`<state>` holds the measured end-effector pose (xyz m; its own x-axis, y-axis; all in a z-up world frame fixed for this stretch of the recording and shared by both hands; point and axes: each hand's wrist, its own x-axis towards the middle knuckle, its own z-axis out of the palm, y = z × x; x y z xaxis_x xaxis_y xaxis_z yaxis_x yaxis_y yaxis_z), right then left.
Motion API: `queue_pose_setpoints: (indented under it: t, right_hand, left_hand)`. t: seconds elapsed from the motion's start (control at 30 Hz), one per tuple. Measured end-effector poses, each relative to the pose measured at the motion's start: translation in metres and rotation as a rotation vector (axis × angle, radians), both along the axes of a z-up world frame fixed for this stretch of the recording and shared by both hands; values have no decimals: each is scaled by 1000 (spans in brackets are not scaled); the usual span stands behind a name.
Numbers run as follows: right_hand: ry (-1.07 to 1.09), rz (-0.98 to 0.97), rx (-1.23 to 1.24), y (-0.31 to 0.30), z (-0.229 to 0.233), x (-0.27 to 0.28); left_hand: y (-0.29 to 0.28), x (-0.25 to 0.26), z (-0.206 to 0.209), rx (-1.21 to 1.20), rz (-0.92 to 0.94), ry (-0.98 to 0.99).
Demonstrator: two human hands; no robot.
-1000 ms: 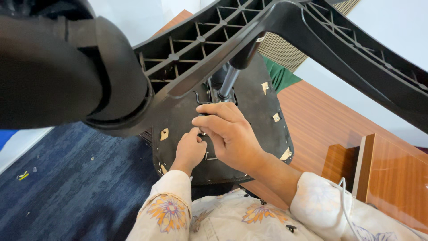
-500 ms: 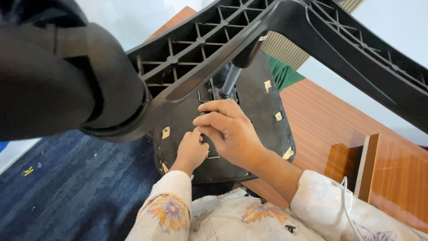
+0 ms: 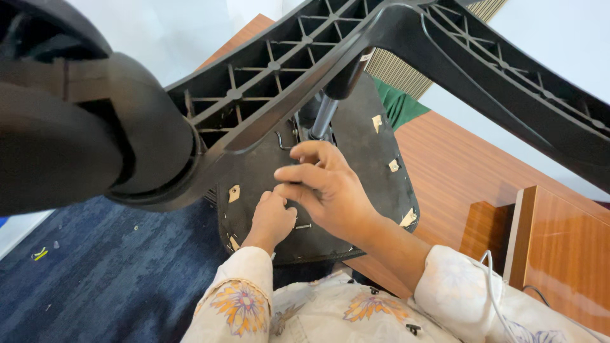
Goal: The person uses a screwdriver to tighten screws on the underside of an office chair base, securing the central column to the base plate. The person works methodically on multiple fasteners around the base.
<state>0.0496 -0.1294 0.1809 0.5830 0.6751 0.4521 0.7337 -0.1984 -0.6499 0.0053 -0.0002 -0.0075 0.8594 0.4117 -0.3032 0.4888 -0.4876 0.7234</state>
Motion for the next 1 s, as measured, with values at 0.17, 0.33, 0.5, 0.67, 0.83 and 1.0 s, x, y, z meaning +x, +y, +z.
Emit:
queue_pose_setpoints:
  t: [0.17, 0.33, 0.5, 0.67, 0.83, 1.0]
  right_hand:
    - [-15, 73, -37, 2, 3, -5]
    - [-49, 72, -57, 5, 5, -7]
    - [-108, 103, -30, 9, 4, -8]
    - [-73, 120, -32, 10, 3, -14]
    - [-38, 55, -43, 8, 4, -8]
    - [-34, 49, -44, 3, 7, 3]
  left_hand:
    - [2, 0, -7, 65, -67, -212]
    - [3, -1, -8, 33, -44, -158]
    - [6, 1, -10, -18, 5, -104]
    - [9, 3, -17, -31, -2, -80]
    - [9, 2, -15, -51, -4, -97]
    - [8, 0, -4, -72, -10, -63]
